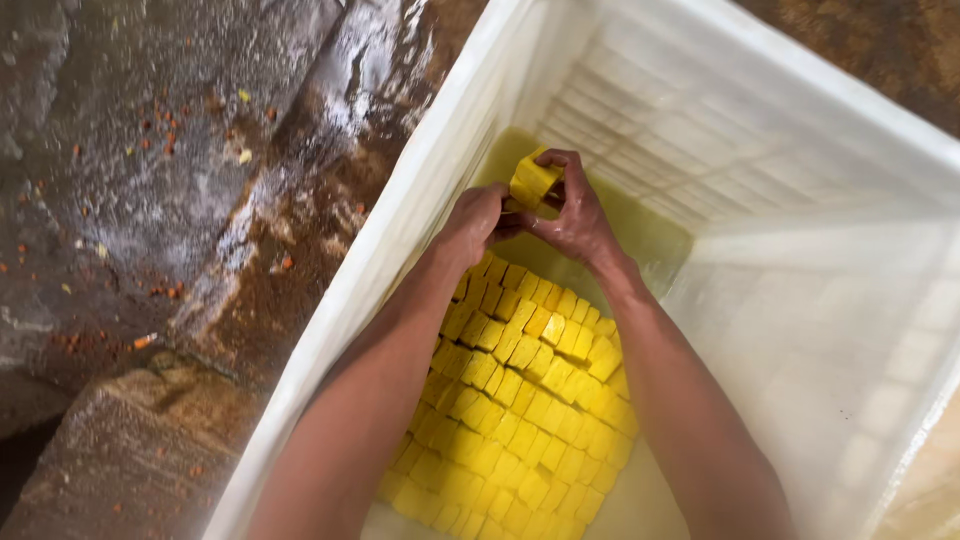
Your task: The person repeatedly scoops yellow cubes from a water-filled tub and places them into a second tub, arranging them in neat rows. The hands work continuously between the two containers, transferring and aligning the cubes throughout the clip.
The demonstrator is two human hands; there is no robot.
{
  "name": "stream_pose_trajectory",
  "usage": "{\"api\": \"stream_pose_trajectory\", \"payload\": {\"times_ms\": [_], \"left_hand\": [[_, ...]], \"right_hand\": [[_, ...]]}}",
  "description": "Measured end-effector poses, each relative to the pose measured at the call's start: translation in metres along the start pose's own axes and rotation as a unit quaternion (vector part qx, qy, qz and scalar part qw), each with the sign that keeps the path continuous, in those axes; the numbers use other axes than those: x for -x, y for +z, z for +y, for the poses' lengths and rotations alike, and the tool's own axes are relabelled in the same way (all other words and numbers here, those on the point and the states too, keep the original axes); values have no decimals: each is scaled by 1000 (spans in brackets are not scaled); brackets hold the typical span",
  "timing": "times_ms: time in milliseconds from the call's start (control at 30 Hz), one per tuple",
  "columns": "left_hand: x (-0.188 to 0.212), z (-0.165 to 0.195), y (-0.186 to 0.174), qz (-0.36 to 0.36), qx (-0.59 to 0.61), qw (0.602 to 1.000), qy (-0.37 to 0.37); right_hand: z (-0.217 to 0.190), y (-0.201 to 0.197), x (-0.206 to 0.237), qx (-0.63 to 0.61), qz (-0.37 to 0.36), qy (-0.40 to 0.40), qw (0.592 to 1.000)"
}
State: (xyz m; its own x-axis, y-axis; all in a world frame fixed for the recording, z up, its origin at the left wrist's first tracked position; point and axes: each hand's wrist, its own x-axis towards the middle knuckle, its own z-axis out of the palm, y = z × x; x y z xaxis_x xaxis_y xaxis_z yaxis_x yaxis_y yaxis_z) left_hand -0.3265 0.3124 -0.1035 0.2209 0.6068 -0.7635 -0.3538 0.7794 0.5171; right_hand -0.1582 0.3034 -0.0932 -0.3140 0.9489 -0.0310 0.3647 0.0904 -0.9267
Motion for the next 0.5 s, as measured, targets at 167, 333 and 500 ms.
{"api": "stream_pose_trajectory", "payload": {"times_ms": [167,333,500], "left_hand": [[-4,-23,-11,104,-39,992,-59],[0,-81,-5,165,-576,786,154],[-5,-96,-2,76,-631,772,22]], "right_hand": [[-1,16,-5,1,25,118,993],[-1,44,-12,127,-36,111,985],[-4,65,-21,160,-140,66,975]]}}
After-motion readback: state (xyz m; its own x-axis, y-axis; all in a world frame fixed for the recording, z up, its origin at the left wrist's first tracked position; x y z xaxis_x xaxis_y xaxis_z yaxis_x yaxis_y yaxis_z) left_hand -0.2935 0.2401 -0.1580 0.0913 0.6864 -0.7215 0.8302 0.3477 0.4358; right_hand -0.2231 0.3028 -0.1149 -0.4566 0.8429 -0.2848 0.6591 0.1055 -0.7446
